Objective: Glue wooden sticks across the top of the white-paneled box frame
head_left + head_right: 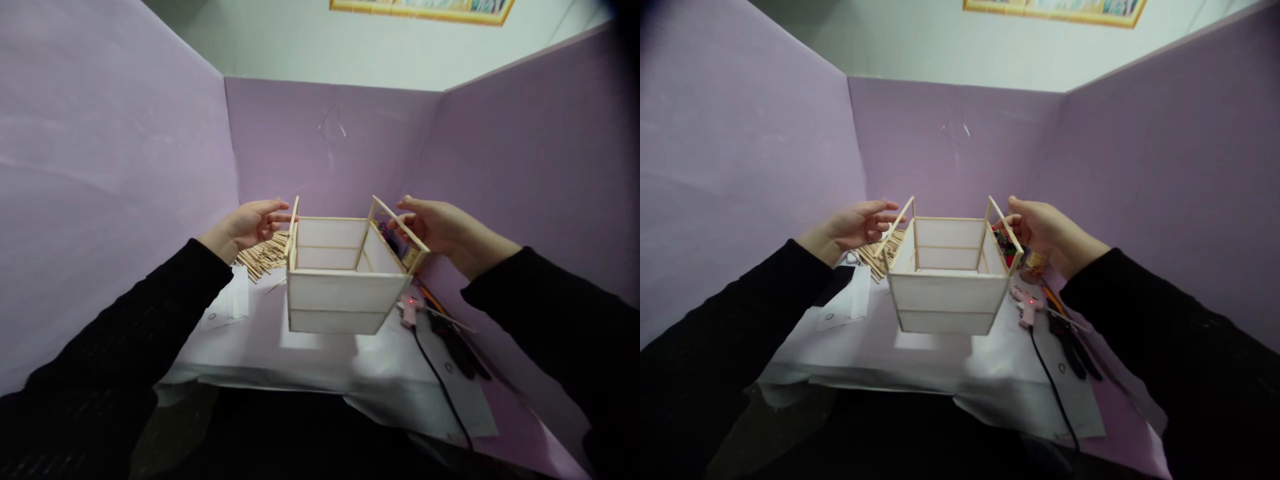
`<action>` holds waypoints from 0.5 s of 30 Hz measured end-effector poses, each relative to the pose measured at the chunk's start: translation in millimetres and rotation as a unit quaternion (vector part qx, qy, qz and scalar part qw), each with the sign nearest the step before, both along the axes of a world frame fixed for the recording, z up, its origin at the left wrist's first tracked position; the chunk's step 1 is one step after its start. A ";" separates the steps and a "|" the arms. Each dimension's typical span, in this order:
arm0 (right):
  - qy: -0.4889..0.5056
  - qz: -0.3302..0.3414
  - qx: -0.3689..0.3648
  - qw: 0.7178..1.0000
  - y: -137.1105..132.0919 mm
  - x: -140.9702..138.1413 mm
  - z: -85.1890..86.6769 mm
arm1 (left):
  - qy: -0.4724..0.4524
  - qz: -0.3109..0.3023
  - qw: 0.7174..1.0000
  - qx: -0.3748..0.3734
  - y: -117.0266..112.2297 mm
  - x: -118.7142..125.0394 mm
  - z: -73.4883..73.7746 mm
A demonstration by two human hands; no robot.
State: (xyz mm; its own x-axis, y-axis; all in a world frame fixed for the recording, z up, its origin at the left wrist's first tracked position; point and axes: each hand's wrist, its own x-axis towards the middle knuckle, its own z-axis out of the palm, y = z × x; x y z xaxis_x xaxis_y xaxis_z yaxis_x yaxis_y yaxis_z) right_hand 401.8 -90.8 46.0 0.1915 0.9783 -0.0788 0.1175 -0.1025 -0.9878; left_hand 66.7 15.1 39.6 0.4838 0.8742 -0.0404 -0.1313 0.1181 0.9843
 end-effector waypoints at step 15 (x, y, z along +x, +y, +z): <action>0.048 -0.024 0.043 0.998 -4.9 -12.6 2.6 | 0.002 0.013 1.000 0.018 -8.6 2.4 3.8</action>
State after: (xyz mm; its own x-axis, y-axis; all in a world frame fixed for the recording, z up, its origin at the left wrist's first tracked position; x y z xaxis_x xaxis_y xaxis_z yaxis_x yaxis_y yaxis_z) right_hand 389.1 -95.7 48.6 0.2335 0.9722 -0.0147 0.0184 -0.0196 -0.9996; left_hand 69.1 6.5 43.4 0.4616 0.8870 -0.0112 -0.1295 0.0799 0.9884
